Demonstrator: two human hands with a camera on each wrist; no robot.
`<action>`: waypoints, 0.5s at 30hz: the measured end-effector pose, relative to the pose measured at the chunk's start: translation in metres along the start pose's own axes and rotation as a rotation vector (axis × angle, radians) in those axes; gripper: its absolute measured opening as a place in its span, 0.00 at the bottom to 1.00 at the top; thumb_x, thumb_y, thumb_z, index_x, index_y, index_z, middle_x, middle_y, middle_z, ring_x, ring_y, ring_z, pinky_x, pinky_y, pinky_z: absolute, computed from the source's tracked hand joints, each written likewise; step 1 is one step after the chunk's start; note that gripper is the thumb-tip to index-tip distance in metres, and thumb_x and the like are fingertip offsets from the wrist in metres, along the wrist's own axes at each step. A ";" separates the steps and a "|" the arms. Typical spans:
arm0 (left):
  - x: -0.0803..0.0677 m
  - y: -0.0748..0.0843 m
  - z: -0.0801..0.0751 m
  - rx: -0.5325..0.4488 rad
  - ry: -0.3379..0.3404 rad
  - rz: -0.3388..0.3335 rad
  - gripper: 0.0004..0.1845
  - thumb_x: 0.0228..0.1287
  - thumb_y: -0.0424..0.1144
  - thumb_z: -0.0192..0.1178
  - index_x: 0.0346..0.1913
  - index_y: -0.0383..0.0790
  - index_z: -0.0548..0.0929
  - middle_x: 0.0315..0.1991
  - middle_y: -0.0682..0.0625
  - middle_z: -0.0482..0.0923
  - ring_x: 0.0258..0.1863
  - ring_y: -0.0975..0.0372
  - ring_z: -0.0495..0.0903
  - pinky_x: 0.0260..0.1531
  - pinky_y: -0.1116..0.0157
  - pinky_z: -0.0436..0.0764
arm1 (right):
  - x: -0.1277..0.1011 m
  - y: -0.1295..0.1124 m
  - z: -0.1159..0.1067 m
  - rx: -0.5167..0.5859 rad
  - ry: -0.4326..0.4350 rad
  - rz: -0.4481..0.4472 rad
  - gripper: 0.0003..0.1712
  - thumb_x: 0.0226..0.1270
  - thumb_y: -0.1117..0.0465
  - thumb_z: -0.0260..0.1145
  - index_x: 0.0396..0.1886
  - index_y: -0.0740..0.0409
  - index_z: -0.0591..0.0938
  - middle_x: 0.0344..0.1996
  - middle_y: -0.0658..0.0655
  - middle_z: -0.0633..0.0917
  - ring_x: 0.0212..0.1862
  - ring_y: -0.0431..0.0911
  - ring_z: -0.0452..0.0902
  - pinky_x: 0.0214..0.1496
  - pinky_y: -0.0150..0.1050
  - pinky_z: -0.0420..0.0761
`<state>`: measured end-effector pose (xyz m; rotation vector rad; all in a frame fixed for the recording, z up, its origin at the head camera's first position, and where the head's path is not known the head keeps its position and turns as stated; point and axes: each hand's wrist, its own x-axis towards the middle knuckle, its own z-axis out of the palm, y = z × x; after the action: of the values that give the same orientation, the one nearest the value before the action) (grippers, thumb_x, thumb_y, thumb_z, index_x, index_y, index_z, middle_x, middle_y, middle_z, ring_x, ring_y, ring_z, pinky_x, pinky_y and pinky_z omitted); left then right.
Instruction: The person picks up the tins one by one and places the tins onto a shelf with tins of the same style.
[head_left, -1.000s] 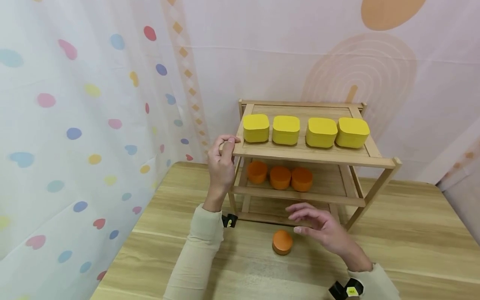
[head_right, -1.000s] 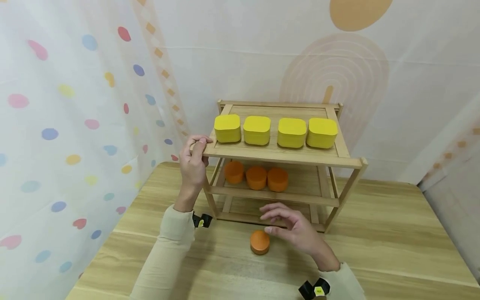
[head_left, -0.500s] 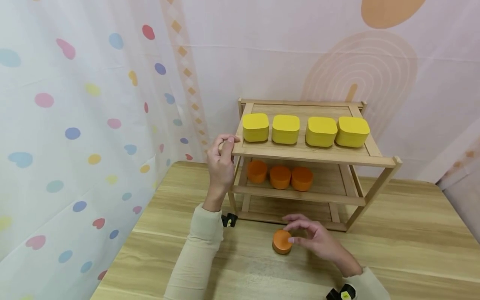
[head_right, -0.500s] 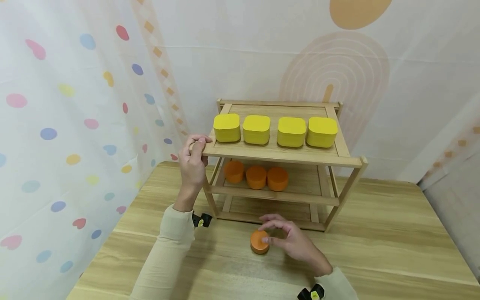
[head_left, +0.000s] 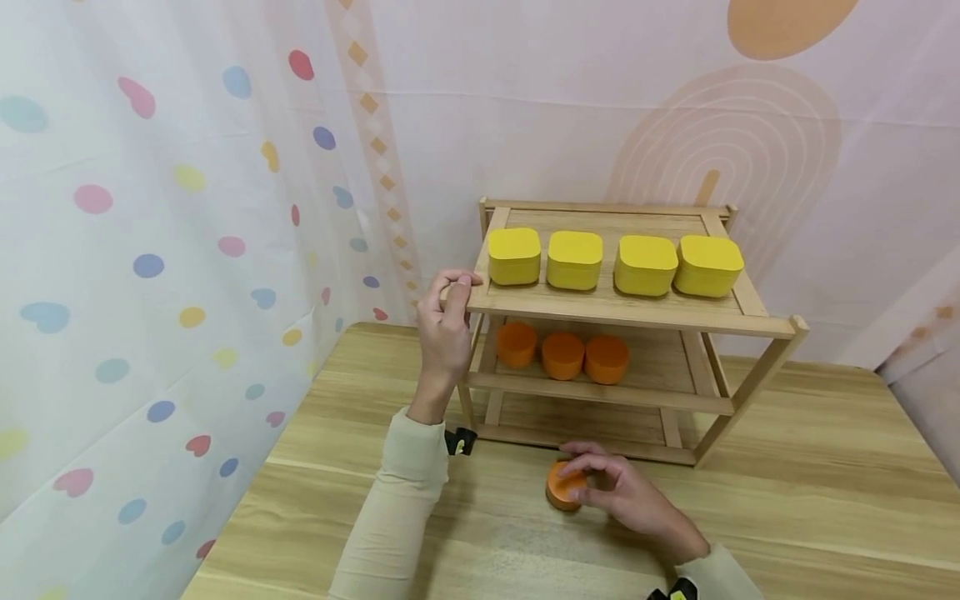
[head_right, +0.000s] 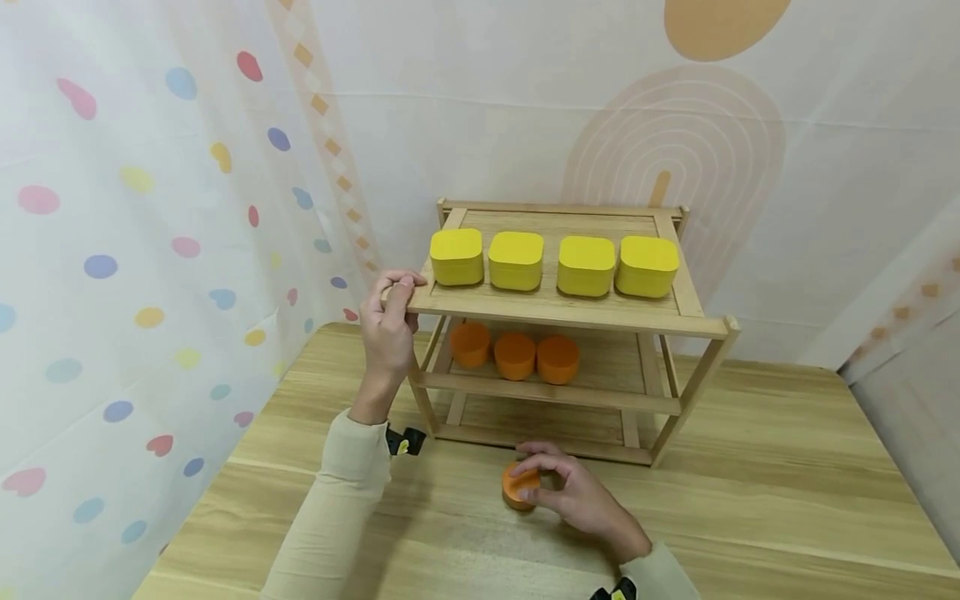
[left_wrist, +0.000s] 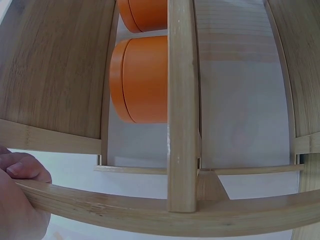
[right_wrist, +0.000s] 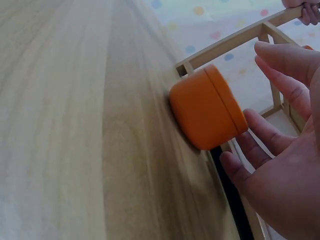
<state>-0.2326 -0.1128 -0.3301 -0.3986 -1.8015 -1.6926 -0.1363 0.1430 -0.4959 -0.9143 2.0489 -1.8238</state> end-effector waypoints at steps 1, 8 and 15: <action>0.000 0.000 0.000 0.002 0.000 0.002 0.18 0.75 0.44 0.47 0.39 0.33 0.81 0.12 0.54 0.58 0.10 0.64 0.53 0.11 0.69 0.55 | 0.000 0.001 0.000 -0.004 0.002 0.003 0.13 0.68 0.66 0.65 0.51 0.61 0.83 0.66 0.75 0.67 0.70 0.44 0.63 0.66 0.26 0.63; 0.000 0.001 0.000 0.011 -0.003 0.000 0.18 0.76 0.45 0.47 0.39 0.34 0.81 0.12 0.54 0.58 0.10 0.63 0.54 0.11 0.69 0.55 | 0.001 0.007 0.002 0.025 -0.026 0.020 0.13 0.68 0.67 0.65 0.51 0.62 0.83 0.65 0.75 0.68 0.70 0.44 0.64 0.64 0.28 0.68; 0.000 0.001 -0.001 0.022 0.002 0.008 0.17 0.76 0.44 0.47 0.39 0.34 0.81 0.12 0.54 0.59 0.10 0.63 0.54 0.11 0.69 0.55 | -0.001 0.011 -0.001 0.060 -0.091 0.063 0.15 0.68 0.65 0.65 0.53 0.62 0.82 0.68 0.76 0.65 0.68 0.31 0.63 0.64 0.27 0.68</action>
<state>-0.2316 -0.1131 -0.3297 -0.3935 -1.8128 -1.6664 -0.1394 0.1451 -0.5065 -0.8893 1.9355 -1.7682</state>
